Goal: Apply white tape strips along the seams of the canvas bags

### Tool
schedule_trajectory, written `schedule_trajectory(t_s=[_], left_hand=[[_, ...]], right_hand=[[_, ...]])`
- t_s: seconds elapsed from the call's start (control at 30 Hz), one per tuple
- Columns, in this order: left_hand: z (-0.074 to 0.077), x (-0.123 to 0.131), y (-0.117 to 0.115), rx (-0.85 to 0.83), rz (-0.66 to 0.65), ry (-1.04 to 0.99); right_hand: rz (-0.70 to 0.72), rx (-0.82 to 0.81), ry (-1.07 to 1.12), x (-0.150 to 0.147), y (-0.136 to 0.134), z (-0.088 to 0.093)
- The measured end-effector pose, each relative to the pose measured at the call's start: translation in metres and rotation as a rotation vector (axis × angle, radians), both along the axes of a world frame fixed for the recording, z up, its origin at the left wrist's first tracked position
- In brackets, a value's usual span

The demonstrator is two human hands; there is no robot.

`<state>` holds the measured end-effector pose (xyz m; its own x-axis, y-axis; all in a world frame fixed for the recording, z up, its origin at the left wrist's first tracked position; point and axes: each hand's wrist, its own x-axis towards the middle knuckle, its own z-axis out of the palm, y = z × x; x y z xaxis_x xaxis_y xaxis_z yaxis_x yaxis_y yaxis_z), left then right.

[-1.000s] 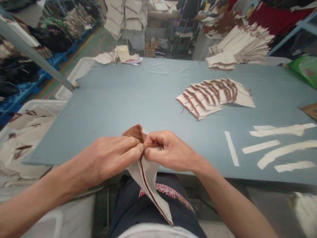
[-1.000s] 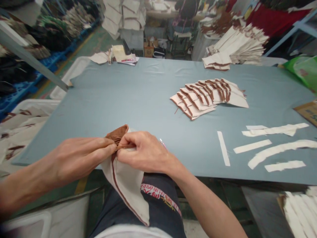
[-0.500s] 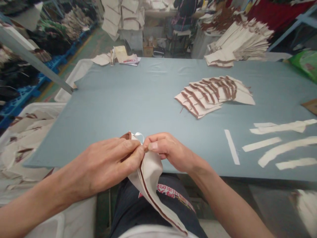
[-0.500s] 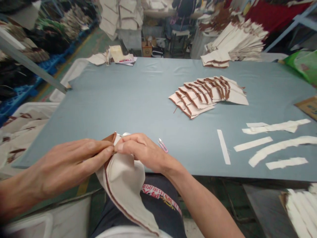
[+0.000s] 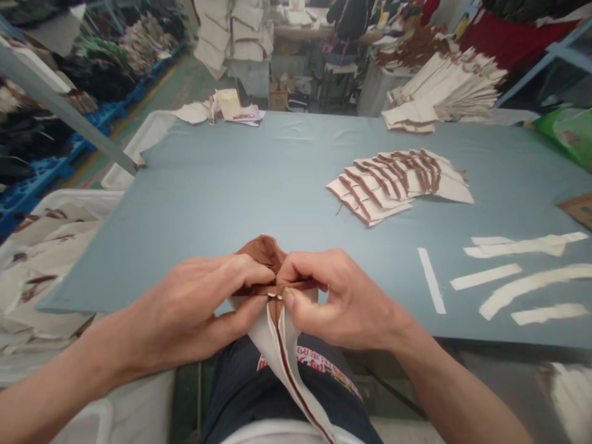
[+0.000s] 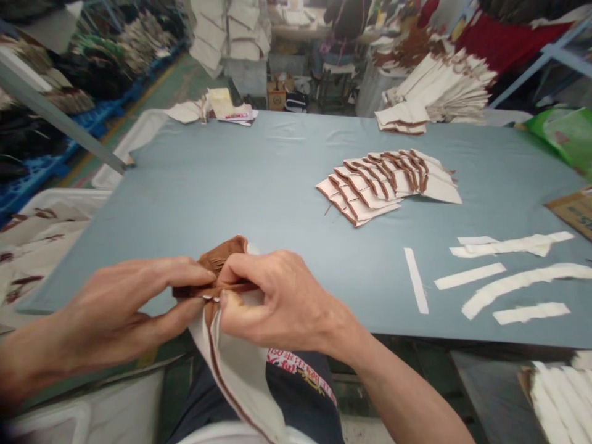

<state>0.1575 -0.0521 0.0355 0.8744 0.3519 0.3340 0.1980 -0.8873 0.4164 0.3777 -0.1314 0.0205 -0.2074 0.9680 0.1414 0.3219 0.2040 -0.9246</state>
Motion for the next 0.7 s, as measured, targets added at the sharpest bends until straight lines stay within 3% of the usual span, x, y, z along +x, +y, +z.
schedule_trajectory(t_s=[0.17, 0.27, 0.4, 0.53, 0.7], left_hand=[[0.009, 0.004, 0.013, -0.249, -0.11, 0.051], [0.002, 0.007, 0.017, -0.213, -0.109, 0.042], [-0.022, 0.012, 0.019, -0.11, -0.108, -0.133], [-0.057, 0.026, 0.021, -0.392, -0.072, -0.398], [-0.091, 0.055, 0.013, -0.523, 0.029, -0.56]], right_hand=[[-0.012, 0.206, -0.126, 0.005, 0.003, -0.01], [-0.002, 0.255, -0.116, 0.005, 0.006, -0.012], [0.03, 0.187, 0.09, 0.002, 0.006, -0.015], [0.066, -0.007, 0.352, -0.008, 0.004, -0.026], [0.107, -0.073, 0.601, -0.013, 0.007, -0.037]])
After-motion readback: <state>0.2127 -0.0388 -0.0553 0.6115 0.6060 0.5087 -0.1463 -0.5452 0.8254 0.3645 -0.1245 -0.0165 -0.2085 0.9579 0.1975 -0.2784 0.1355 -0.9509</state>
